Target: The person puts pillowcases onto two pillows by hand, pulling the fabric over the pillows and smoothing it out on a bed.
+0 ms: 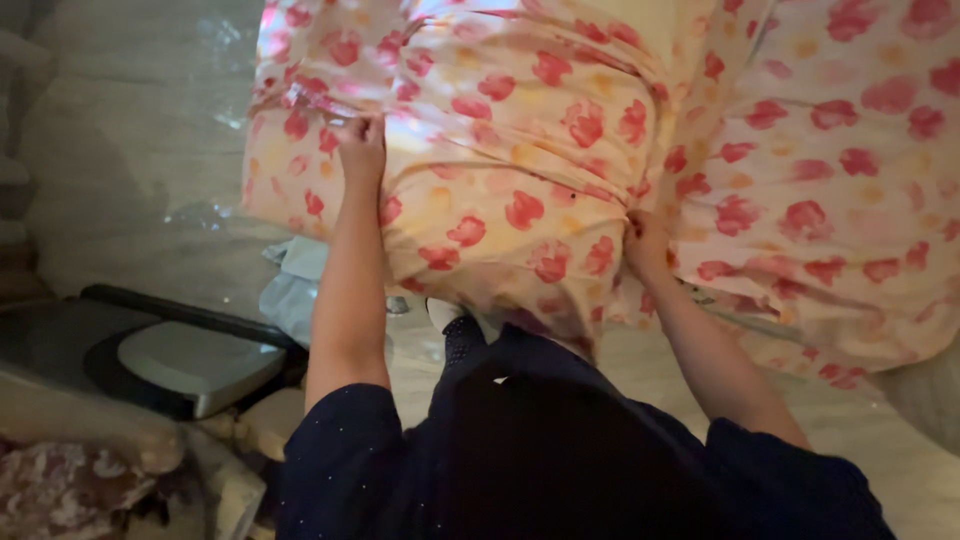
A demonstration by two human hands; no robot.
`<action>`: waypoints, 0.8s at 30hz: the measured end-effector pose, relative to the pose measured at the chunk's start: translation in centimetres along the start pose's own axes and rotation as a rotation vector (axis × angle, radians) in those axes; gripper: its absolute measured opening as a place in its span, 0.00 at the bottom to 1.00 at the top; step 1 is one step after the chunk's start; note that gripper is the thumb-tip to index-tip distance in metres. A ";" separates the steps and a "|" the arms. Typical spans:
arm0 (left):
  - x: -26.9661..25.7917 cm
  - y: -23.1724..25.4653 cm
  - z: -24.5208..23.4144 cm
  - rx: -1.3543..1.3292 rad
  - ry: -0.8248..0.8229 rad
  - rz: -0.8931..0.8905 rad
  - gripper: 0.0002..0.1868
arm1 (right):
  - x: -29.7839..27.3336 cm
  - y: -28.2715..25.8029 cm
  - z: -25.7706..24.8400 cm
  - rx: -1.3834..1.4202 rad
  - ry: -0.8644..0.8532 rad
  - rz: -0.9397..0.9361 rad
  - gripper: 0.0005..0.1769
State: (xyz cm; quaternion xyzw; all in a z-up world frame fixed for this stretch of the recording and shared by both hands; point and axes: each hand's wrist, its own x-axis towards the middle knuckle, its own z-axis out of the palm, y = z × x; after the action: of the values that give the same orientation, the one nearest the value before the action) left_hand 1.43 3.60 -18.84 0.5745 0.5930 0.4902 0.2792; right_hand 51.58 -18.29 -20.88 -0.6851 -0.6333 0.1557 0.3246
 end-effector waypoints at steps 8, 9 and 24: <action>-13.6 2.2 -7.9 -0.283 -0.198 -0.716 0.10 | 10.7 2.5 1.0 0.381 0.128 0.182 0.06; -14.1 3.0 -7.6 -0.055 -0.242 -0.600 0.11 | 10.3 2.7 0.8 0.387 0.117 0.181 0.06; -6.0 4.5 -5.3 0.397 0.023 -0.004 0.18 | -5.1 -0.2 -1.3 0.650 -0.123 0.516 0.08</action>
State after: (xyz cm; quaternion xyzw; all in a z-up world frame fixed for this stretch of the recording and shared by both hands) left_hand -0.35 -4.13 -14.27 0.6113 0.6824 0.3697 0.1547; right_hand 51.46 -23.58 -20.84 -0.6727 -0.3769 0.4642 0.4358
